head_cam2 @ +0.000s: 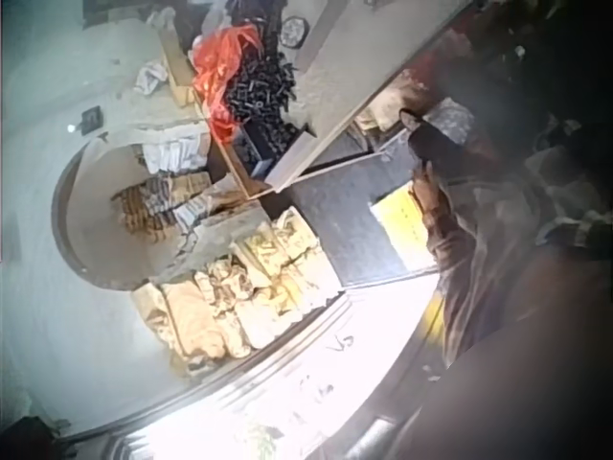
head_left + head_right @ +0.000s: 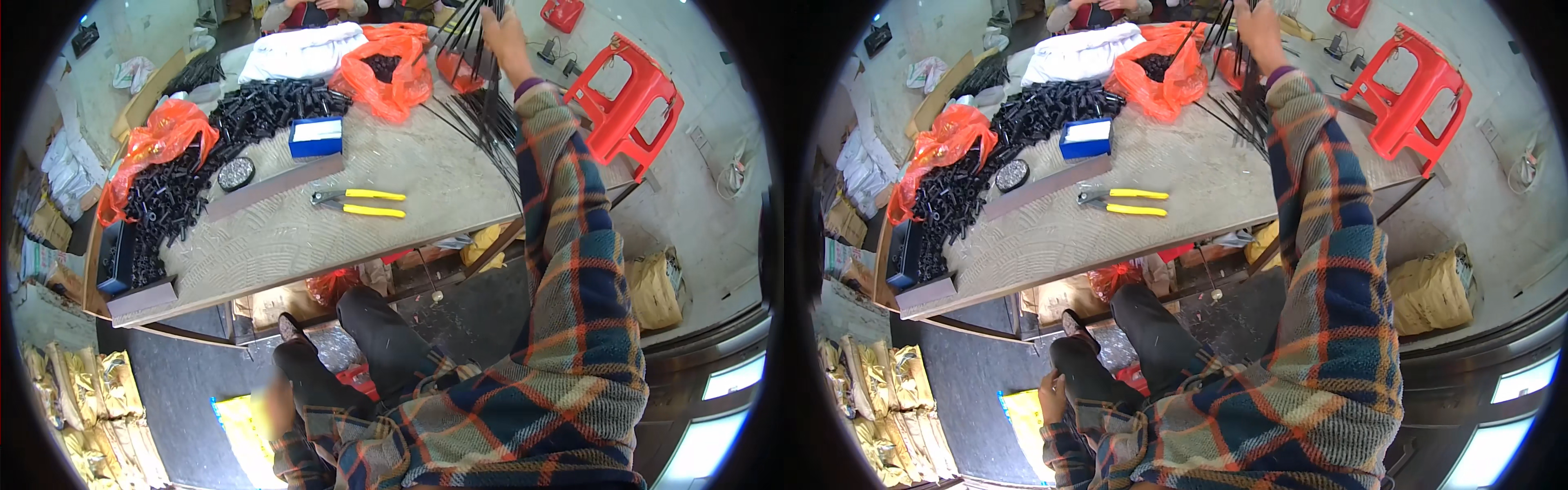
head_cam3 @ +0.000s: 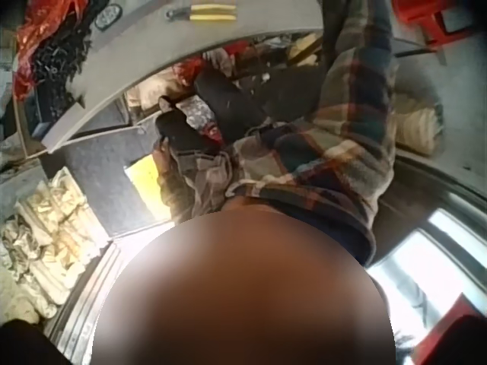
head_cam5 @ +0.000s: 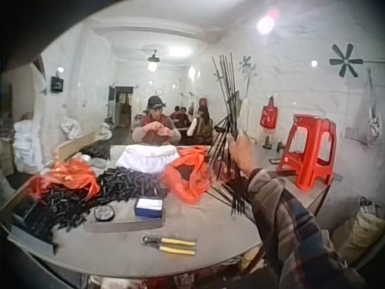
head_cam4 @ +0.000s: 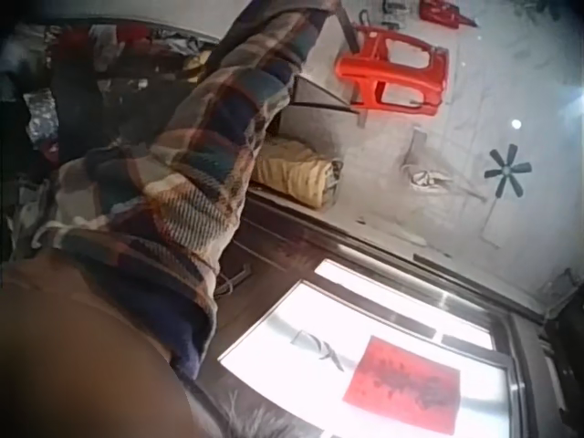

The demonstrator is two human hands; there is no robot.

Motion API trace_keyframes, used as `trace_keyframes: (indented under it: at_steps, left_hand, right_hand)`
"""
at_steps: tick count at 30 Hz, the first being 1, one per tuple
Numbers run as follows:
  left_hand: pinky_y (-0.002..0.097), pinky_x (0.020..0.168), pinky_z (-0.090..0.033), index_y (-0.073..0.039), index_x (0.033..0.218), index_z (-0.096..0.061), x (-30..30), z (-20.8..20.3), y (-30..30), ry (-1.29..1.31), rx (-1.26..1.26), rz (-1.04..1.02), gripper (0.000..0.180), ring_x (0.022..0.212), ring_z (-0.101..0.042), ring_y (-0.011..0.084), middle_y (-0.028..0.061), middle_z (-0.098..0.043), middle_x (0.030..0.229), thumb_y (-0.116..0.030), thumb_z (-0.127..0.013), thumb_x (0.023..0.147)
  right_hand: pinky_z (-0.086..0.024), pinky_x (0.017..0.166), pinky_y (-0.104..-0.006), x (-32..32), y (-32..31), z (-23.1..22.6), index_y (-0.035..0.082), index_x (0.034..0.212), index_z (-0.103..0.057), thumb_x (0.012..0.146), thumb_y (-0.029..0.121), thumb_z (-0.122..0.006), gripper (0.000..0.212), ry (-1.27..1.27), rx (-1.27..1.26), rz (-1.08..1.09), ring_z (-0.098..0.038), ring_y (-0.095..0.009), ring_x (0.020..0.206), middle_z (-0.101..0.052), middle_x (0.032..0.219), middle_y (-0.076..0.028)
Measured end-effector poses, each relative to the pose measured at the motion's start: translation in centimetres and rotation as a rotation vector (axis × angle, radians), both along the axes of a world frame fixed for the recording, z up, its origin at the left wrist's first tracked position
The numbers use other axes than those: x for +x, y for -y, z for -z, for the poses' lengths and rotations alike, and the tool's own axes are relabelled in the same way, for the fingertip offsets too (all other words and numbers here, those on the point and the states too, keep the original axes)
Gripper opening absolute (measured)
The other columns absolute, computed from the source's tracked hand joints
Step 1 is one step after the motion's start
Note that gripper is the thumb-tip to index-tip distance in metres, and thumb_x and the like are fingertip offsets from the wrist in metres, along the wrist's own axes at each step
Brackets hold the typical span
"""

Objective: Crimping connectors and assembling bundles of black electrical wires at a factory workstation.

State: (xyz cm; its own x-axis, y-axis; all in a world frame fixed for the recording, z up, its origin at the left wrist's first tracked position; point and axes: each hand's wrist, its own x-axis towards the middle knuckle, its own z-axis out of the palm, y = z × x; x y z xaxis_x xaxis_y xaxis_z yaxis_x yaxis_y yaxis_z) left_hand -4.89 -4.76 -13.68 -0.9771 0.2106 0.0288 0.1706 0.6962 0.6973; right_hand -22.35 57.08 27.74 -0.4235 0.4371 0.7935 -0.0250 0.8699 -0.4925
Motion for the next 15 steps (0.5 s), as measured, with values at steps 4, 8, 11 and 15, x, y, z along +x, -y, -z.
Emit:
trace_keyframes:
  at_steps: [4, 8, 11, 15]
  left_hand:
    - [0.0359, 0.067, -0.049, 0.000, 0.101, -0.058, -0.8, -1.3, -1.2, -0.004, -0.010, 0.031, 0.025, 0.078, -0.062, 0.0315, 0.0189, -0.061, 0.090, -0.018, -0.057, 0.082]
    - [0.0264, 0.054, -0.047, 0.004, 0.097, -0.060, -2.0, -8.6, -4.0, -0.137, 0.166, 0.075, 0.021, 0.058, -0.058, 0.0138, 0.0132, -0.062, 0.072, -0.011, -0.056, 0.083]
    - [0.0224, 0.051, -0.044, 0.003, 0.101, -0.060, -1.2, -20.4, -10.1, -0.122, 0.437, 0.199, 0.020, 0.056, -0.054, 0.0089, 0.0088, -0.061, 0.076, -0.006, -0.055, 0.083]
    - [0.0242, 0.070, -0.048, 0.001, 0.116, -0.050, -3.0, -27.3, -17.8, -0.027, 0.825, 0.598, 0.033, 0.080, -0.058, 0.0118, 0.0093, -0.061, 0.096, -0.006, -0.056, 0.084]
  right_hand:
    - [-0.042, 0.056, -0.0341, -1.0, 2.7, 9.1, -0.001, 0.087, -0.048, 0.085, 0.022, -0.052, 0.023, -0.372, 0.203, -0.070, -0.053, -0.021, 0.059, -0.053, 0.065, -0.011]
    - [-0.041, 0.054, -0.0304, -1.2, 7.8, 13.3, 0.003, 0.088, -0.049, 0.084, 0.016, -0.053, 0.014, -0.092, -0.049, -0.360, -0.052, -0.017, 0.059, -0.051, 0.064, -0.007]
    - [-0.040, 0.050, -0.0289, -0.4, 12.2, 9.6, 0.004, 0.086, -0.049, 0.084, 0.018, -0.055, 0.015, 0.163, -0.129, -0.473, -0.049, -0.014, 0.054, -0.051, 0.062, -0.006]
    - [-0.037, 0.040, -0.0269, 1.2, 19.1, 5.6, 0.003, 0.087, -0.048, 0.083, 0.018, -0.056, 0.017, 0.362, 0.010, -0.664, -0.045, -0.010, 0.042, -0.048, 0.058, -0.004]
